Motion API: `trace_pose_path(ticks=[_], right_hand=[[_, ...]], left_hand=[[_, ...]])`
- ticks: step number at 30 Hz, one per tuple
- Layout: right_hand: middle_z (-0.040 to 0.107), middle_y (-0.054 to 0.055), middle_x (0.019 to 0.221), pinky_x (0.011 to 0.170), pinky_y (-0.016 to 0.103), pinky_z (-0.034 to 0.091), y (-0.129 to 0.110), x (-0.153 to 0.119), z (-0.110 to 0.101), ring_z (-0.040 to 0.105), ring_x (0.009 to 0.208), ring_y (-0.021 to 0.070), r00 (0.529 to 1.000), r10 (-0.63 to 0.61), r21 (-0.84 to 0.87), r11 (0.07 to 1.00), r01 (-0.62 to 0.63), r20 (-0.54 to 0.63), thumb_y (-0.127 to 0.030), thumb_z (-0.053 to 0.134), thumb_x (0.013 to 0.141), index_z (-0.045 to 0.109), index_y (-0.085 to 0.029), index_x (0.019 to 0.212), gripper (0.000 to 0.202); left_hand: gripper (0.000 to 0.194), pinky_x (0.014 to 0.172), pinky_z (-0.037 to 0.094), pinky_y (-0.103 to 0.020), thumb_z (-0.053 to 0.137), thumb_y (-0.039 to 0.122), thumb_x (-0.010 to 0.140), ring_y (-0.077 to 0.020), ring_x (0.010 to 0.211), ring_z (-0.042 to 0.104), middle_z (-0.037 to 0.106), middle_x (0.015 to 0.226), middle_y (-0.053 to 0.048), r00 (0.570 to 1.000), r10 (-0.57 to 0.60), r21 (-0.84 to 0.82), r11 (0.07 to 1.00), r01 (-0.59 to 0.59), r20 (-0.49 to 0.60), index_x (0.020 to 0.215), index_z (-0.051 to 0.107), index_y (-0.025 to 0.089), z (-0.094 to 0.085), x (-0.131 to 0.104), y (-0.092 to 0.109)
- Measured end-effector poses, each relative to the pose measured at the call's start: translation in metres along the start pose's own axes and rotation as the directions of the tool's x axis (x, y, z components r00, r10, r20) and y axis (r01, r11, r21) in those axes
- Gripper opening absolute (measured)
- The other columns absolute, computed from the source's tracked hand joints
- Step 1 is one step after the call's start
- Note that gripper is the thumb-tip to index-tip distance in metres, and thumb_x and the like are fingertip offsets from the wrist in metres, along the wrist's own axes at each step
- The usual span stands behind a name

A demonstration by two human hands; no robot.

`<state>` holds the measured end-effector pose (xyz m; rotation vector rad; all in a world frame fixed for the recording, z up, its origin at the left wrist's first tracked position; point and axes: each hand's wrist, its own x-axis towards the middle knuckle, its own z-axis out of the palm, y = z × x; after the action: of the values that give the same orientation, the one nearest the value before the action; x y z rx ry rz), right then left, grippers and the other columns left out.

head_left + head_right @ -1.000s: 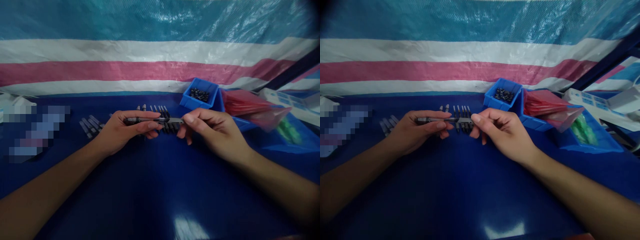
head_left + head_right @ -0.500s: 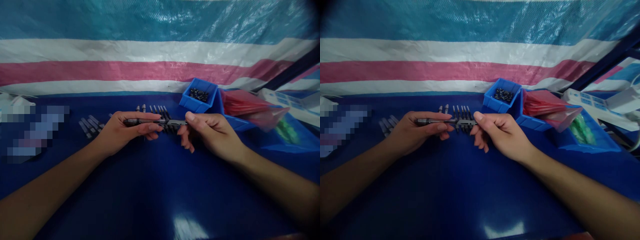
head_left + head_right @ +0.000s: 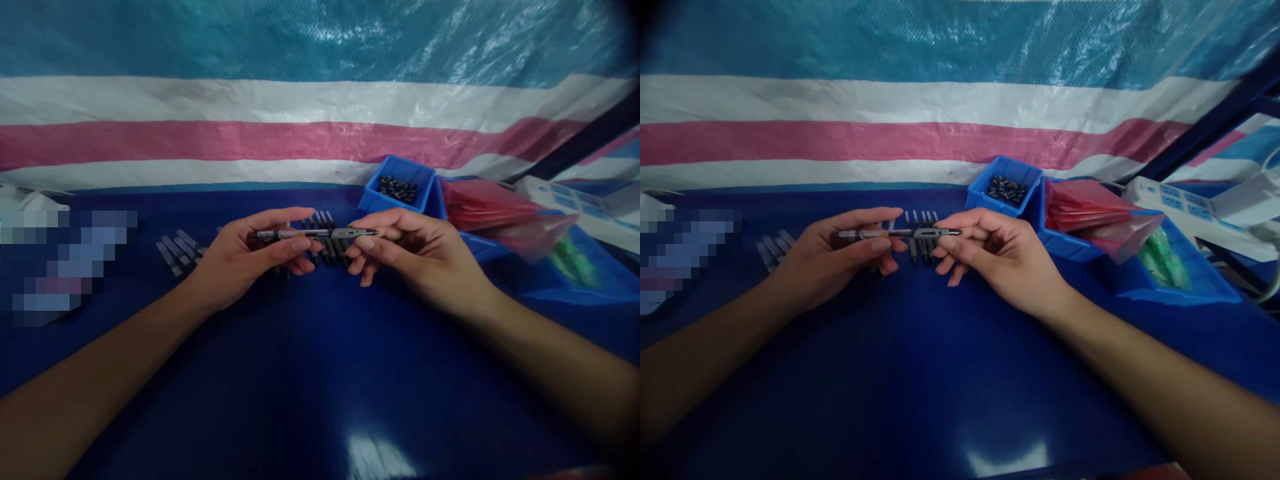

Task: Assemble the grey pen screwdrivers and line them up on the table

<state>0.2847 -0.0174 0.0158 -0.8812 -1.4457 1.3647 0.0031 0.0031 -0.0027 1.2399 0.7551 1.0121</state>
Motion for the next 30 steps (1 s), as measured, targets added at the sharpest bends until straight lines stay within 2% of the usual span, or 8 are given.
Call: trace_pose_path(ticks=[4, 7, 11, 13, 15, 17, 22, 30], right_hand=[[0.09, 0.004, 0.095, 0.064, 0.027, 0.073, 0.0038, 0.0015, -0.0029, 0.087, 0.079, 0.0183, 0.998, -0.017, 0.008, 1.0, 0.018, -0.062, -0.03, 0.097, 0.1, 0.088, -0.022, 0.12, 0.024], [0.089, 0.005, 0.092, 0.061, 0.027, 0.072, 0.003, 0.0001, -0.0024, 0.086, 0.074, 0.0185, 0.997, -0.004, -0.024, 1.0, 0.002, -0.083, -0.042, 0.095, 0.102, 0.088, -0.021, 0.107, 0.023], [0.083, 0.008, 0.073, 0.051, 0.024, 0.066, -0.0005, -0.003, 0.0008, 0.078, 0.054, 0.0155, 0.996, 0.081, -0.095, 0.992, -0.085, -0.047, -0.065, 0.077, 0.111, 0.081, -0.018, 0.082, 0.056], [0.085, 0.007, 0.077, 0.049, 0.024, 0.064, -0.0015, -0.0035, 0.0013, 0.078, 0.056, 0.0159, 0.996, 0.063, -0.1, 0.993, -0.069, -0.055, -0.063, 0.081, 0.108, 0.081, -0.019, 0.094, 0.046], [0.088, 0.004, 0.088, 0.054, 0.027, 0.067, -0.0016, -0.0031, 0.0006, 0.083, 0.066, 0.0187, 0.998, 0.007, -0.082, 0.997, -0.012, -0.058, -0.05, 0.093, 0.102, 0.081, -0.022, 0.117, 0.034], [0.09, 0.003, 0.093, 0.061, 0.029, 0.07, -0.001, -0.0024, -0.0004, 0.085, 0.074, 0.0197, 0.998, -0.036, -0.07, 0.997, 0.032, -0.048, -0.037, 0.099, 0.097, 0.08, -0.023, 0.128, 0.039], [0.09, 0.007, 0.097, 0.063, 0.031, 0.069, 0.0006, -0.0025, 0.0007, 0.084, 0.074, 0.0192, 0.997, -0.031, -0.106, 0.994, 0.024, -0.071, -0.041, 0.094, 0.103, 0.085, -0.021, 0.111, 0.024], [0.083, 0.004, 0.081, 0.053, 0.027, 0.055, -0.0023, -0.0067, 0.0034, 0.074, 0.062, 0.0163, 0.998, -0.011, -0.232, 0.973, -0.002, -0.058, -0.057, 0.088, 0.105, 0.078, -0.023, 0.092, 0.038]], left_hand=[[0.027, 0.074, 0.07, -0.023, 0.101, 0.029, 0.096, -0.0162, 0.077, 0.086, 0.091, 0.108, -0.006, 0.999, 0.017, -0.024, 1.0, -0.017, -0.034, 0.119, 0.088, 0.024, 0.0031, 0.0018, 0.0006], [0.022, 0.076, 0.071, -0.024, 0.1, 0.032, 0.096, -0.0162, 0.08, 0.086, 0.091, 0.108, -0.007, 0.998, 0.012, 0.013, 1.0, -0.011, -0.058, 0.113, 0.09, 0.022, 0.0033, 0.0019, -0.0004], [0.028, 0.078, 0.073, -0.029, 0.102, 0.035, 0.094, -0.0181, 0.079, 0.085, 0.091, 0.11, -0.009, 0.998, -0.004, 0.07, 0.997, 0.009, -0.069, 0.116, 0.091, 0.021, 0.0025, 0.0012, -0.0009], [0.027, 0.077, 0.072, -0.028, 0.102, 0.035, 0.094, -0.0178, 0.079, 0.085, 0.091, 0.11, -0.009, 0.996, 0.0, 0.064, 0.998, 0.005, -0.084, 0.115, 0.092, 0.022, 0.0021, 0.001, -0.0011], [0.027, 0.076, 0.071, -0.027, 0.103, 0.035, 0.093, -0.0173, 0.078, 0.084, 0.091, 0.107, -0.008, 0.994, 0.013, 0.045, 0.999, -0.008, -0.106, 0.114, 0.092, 0.023, 0.0018, 0.0012, -0.0015], [0.029, 0.075, 0.07, -0.027, 0.105, 0.036, 0.09, -0.0179, 0.078, 0.084, 0.091, 0.104, -0.009, 0.992, 0.021, 0.048, 0.999, -0.015, -0.122, 0.113, 0.092, 0.022, 0.0014, 0.0016, -0.0018], [0.032, 0.074, 0.068, -0.028, 0.107, 0.038, 0.088, -0.0185, 0.078, 0.083, 0.09, 0.103, -0.01, 0.992, 0.022, 0.079, 0.997, -0.012, -0.123, 0.112, 0.093, 0.022, 0.0002, 0.0018, -0.0024], [0.025, 0.069, 0.064, -0.026, 0.104, 0.036, 0.091, -0.0173, 0.077, 0.08, 0.089, 0.099, -0.008, 0.993, 0.053, 0.067, 0.997, -0.046, -0.107, 0.11, 0.094, 0.024, -0.0005, 0.0016, -0.0044]])
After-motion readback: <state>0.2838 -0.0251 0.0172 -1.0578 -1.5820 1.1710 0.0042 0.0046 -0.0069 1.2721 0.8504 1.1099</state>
